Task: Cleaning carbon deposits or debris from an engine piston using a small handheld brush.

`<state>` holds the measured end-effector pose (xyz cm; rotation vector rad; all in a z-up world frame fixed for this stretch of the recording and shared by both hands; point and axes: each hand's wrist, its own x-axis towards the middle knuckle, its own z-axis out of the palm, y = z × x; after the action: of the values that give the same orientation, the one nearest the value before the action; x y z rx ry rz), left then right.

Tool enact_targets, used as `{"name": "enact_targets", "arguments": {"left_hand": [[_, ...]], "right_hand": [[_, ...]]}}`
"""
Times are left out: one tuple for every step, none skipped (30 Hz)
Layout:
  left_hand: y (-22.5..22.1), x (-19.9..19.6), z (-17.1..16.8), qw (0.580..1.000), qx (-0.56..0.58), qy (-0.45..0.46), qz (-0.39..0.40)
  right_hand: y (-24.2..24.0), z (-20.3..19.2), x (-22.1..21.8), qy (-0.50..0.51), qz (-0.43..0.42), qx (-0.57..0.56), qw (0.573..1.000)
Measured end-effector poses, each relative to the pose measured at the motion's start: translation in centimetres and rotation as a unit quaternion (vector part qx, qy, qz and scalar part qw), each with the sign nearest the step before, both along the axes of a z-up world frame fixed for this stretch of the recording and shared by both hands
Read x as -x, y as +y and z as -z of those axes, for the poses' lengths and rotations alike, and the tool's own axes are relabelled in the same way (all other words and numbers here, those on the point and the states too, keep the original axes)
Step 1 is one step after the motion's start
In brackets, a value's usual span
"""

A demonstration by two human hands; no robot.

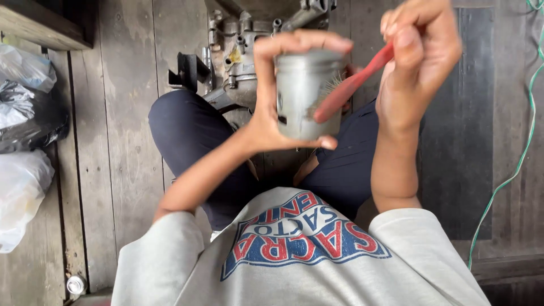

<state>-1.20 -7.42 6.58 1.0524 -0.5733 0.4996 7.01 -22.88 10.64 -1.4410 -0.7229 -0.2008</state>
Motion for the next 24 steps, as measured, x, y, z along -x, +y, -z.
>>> {"name": "enact_targets", "arguments": {"left_hand": [[0.3, -1.3, -0.4, 1.0, 0.0, -0.002, 0.003], [0.7, -2.5, -0.7, 0.999, 0.003, -0.031, 0.015], [1.1, -3.7, -1.0, 0.998, 0.007, -0.06, 0.028], [1.1, -4.4, -1.1, 0.998, 0.005, -0.062, 0.032], [1.2, -5.2, -1.2, 0.996, 0.022, -0.083, 0.038], [1.4, -6.0, -1.2, 0.993, 0.038, -0.104, 0.043], [1.9, -6.0, -0.3, 0.992, 0.035, -0.108, 0.046], [2.5, -6.2, 0.7, 0.996, 0.017, -0.083, 0.025], [3.3, -6.4, 1.7, 0.998, -0.001, -0.058, 0.003], [3.6, -6.7, 2.0, 0.998, -0.008, -0.062, 0.002], [3.9, -6.9, 2.4, 0.996, -0.04, -0.058, -0.061], [3.9, -6.7, 3.0, 0.989, -0.068, -0.047, -0.123], [4.2, -6.8, 3.2, 0.989, -0.07, -0.045, -0.125], [4.2, -6.9, 3.3, 0.984, -0.087, -0.041, -0.151], [4.2, -6.9, 3.4, 0.978, -0.104, -0.037, -0.176], [4.1, -7.0, 3.7, 0.978, -0.102, -0.038, -0.179], [3.9, -7.2, 4.1, 0.973, -0.107, -0.043, -0.199], [3.6, -7.1, 4.5, 0.969, -0.11, -0.046, -0.217], [3.7, -6.9, 4.4, 0.969, -0.107, -0.043, -0.218], [3.9, -6.9, 4.2, 0.975, -0.098, -0.027, -0.198], [4.0, -6.8, 4.0, 0.98, -0.09, -0.012, -0.177], [4.1, -6.9, 4.1, 0.98, -0.088, -0.012, -0.177], [4.2, -6.9, 4.2, 0.984, -0.075, -0.005, -0.163], [4.3, -6.7, 4.2, 0.987, -0.063, 0.003, -0.15]], "right_hand": [[0.1, -0.3, -1.1, -0.002, 0.003, 0.0, 1.0], [0.2, -0.6, -2.0, -0.028, 0.001, -0.016, 0.999], [0.3, -0.8, -2.9, -0.054, -0.001, -0.032, 0.998], [0.5, -0.7, -3.3, -0.057, 0.002, -0.034, 0.998], [0.6, -0.6, -3.8, -0.066, 0.03, -0.009, 0.997], [0.9, -0.4, -4.4, -0.076, 0.057, 0.015, 0.995], [1.6, 0.1, -4.4, -0.08, 0.06, 0.012, 0.995], [2.5, 0.7, -4.7, -0.087, 0.013, 0.004, 0.996], [3.4, 1.3, -5.1, -0.095, -0.035, -0.004, 0.995], [3.4, 2.2, -5.6, -0.099, -0.036, -0.011, 0.994], [3.5, 3.1, -6.1, -0.057, -0.089, 0.01, 0.994], [3.3, 4.3, -6.2, -0.008, -0.143, 0.036, 0.989], [3.2, 4.5, -6.7, -0.006, -0.145, 0.034, 0.989], [2.9, 4.6, -7.2, 0.008, -0.151, 0.021, 0.988], [2.6, 4.7, -7.6, 0.021, -0.158, 0.008, 0.987], [2.5, 4.8, -8.1, 0.02, -0.16, 0.01, 0.987], [2.4, 4.8, -8.7, 0.031, -0.135, -0.009, 0.99], [2.2, 5.0, -8.9, 0.044, -0.109, -0.028, 0.993], [2.3, 5.1, -8.8, 0.046, -0.11, -0.024, 0.993], [2.5, 5.2, -8.8, 0.049, -0.104, -0.024, 0.993], [2.8, 5.3, -8.8, 0.052, -0.099, -0.025, 0.993], [3.1, 5.5, -8.2, 0.052, -0.099, -0.023, 0.993], [3.4, 5.6, -7.6, 0.067, -0.146, -0.025, 0.987], [3.8, 5.8, -6.9, 0.084, -0.193, -0.028, 0.977]]}}
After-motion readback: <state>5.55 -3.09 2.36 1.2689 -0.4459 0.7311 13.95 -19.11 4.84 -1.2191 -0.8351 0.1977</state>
